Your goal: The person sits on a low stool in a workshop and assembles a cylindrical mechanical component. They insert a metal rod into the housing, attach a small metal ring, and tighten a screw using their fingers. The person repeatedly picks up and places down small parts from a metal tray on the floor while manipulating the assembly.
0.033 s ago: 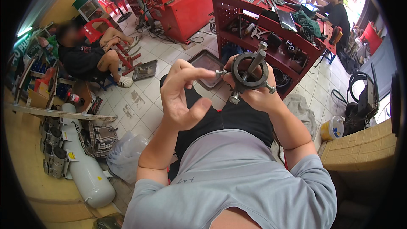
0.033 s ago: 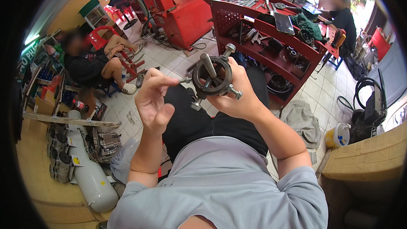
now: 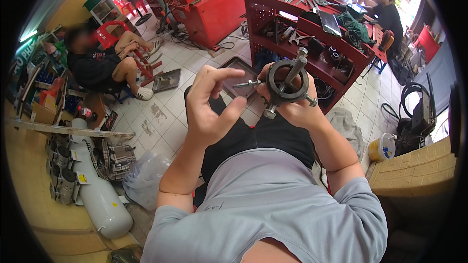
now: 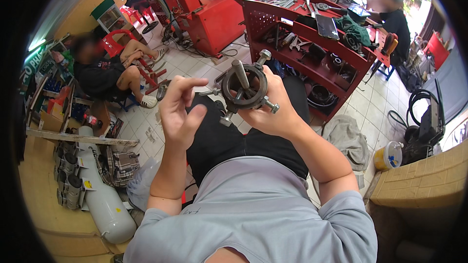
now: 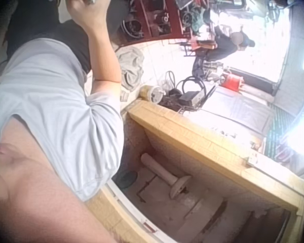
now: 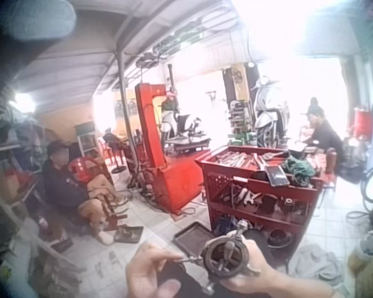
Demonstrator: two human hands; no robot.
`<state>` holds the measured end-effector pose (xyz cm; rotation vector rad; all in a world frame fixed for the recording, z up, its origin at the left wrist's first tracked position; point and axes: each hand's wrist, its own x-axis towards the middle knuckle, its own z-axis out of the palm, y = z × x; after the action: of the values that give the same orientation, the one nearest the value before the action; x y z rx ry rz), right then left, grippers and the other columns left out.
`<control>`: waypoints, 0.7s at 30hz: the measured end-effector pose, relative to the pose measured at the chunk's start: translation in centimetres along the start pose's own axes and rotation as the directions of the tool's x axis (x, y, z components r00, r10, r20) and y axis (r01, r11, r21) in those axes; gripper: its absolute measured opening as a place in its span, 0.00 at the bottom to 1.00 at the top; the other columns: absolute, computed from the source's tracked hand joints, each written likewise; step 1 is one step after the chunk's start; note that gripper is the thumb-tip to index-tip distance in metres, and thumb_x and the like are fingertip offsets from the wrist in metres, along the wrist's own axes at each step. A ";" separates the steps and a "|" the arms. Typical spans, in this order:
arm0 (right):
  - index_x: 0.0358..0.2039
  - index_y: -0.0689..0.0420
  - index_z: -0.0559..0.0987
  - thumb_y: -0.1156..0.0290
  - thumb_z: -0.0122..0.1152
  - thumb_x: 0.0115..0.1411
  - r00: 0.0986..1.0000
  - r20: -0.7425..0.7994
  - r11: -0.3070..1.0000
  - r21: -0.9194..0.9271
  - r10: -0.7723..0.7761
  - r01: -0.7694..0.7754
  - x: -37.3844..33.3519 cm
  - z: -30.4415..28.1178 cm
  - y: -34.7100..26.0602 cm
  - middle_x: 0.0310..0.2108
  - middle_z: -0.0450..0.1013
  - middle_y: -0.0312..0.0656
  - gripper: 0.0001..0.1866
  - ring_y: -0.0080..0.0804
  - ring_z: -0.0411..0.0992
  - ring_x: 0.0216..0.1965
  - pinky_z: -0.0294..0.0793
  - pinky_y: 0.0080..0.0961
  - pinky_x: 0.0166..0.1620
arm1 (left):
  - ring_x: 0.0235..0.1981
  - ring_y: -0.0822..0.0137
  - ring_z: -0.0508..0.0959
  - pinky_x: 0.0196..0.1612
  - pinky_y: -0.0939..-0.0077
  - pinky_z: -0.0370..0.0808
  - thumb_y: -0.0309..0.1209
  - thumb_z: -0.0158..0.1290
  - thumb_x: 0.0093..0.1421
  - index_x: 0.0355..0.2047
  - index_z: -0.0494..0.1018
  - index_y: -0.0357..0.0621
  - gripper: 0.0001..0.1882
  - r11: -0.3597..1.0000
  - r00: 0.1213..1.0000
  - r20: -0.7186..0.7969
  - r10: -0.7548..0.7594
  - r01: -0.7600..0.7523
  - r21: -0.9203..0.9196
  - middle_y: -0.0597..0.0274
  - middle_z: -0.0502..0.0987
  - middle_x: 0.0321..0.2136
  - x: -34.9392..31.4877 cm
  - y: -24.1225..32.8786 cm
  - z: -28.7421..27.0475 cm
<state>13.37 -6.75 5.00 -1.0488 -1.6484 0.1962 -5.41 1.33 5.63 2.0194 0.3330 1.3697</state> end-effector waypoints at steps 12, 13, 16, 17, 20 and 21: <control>0.35 0.62 0.76 0.77 0.65 0.54 1.000 0.005 1.000 -0.005 0.013 -0.013 -0.1 0.1 -0.1 0.32 0.73 0.38 0.09 0.21 0.71 0.30 0.72 0.21 0.32 | 0.26 0.74 0.59 0.29 0.82 0.56 0.34 0.58 0.42 0.38 0.77 0.40 0.20 0.999 0.992 0.126 -0.022 0.026 -0.036 0.67 0.65 0.26 0.2 0.4 0.2; 0.35 0.62 0.76 0.77 0.65 0.53 1.000 -0.001 1.000 0.010 0.023 -0.023 -0.1 0.1 -0.1 0.32 0.73 0.38 0.09 0.21 0.71 0.30 0.72 0.21 0.32 | 0.26 0.74 0.60 0.29 0.81 0.57 0.34 0.58 0.43 0.38 0.77 0.41 0.20 0.997 0.992 0.122 -0.022 0.031 -0.073 0.67 0.65 0.26 -0.1 0.6 0.2; 0.35 0.62 0.76 0.78 0.65 0.53 1.000 0.020 1.000 -0.025 0.003 -0.002 0.0 0.1 -0.1 0.32 0.74 0.39 0.09 0.22 0.71 0.30 0.72 0.21 0.32 | 0.26 0.74 0.61 0.29 0.81 0.58 0.33 0.59 0.43 0.39 0.76 0.42 0.20 0.953 0.973 0.072 0.218 -0.196 -0.231 0.66 0.65 0.26 -0.1 -0.5 -0.5; 0.35 0.62 0.76 0.78 0.65 0.53 1.000 0.023 1.000 -0.028 0.009 -0.009 0.0 0.1 -0.1 0.32 0.74 0.39 0.09 0.22 0.71 0.30 0.72 0.21 0.33 | 0.27 0.74 0.61 0.30 0.81 0.59 0.32 0.59 0.42 0.39 0.77 0.42 0.20 0.954 0.982 0.029 0.188 -0.175 -0.244 0.66 0.64 0.26 -0.3 -0.6 -0.6; 0.34 0.62 0.76 0.78 0.65 0.53 0.999 0.036 1.000 -0.026 0.018 -0.017 0.0 0.1 0.0 0.32 0.74 0.39 0.09 0.22 0.71 0.30 0.72 0.21 0.33 | 0.27 0.74 0.60 0.31 0.82 0.58 0.31 0.59 0.42 0.38 0.77 0.42 0.19 0.993 0.995 -0.006 -0.097 0.096 -0.072 0.67 0.64 0.26 0.1 0.1 -0.1; 0.34 0.62 0.75 0.78 0.65 0.53 0.999 0.036 1.000 -0.023 0.015 -0.014 0.0 0.0 0.0 0.32 0.74 0.39 0.09 0.22 0.71 0.30 0.72 0.21 0.33 | 0.28 0.73 0.59 0.32 0.82 0.57 0.30 0.59 0.41 0.37 0.77 0.42 0.19 0.992 0.993 0.039 -0.112 0.114 -0.061 0.68 0.64 0.26 0.2 0.1 0.2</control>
<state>13.35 -6.76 4.99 -1.0808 -1.6789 0.2073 -5.15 1.27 5.81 1.9403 0.3781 1.2584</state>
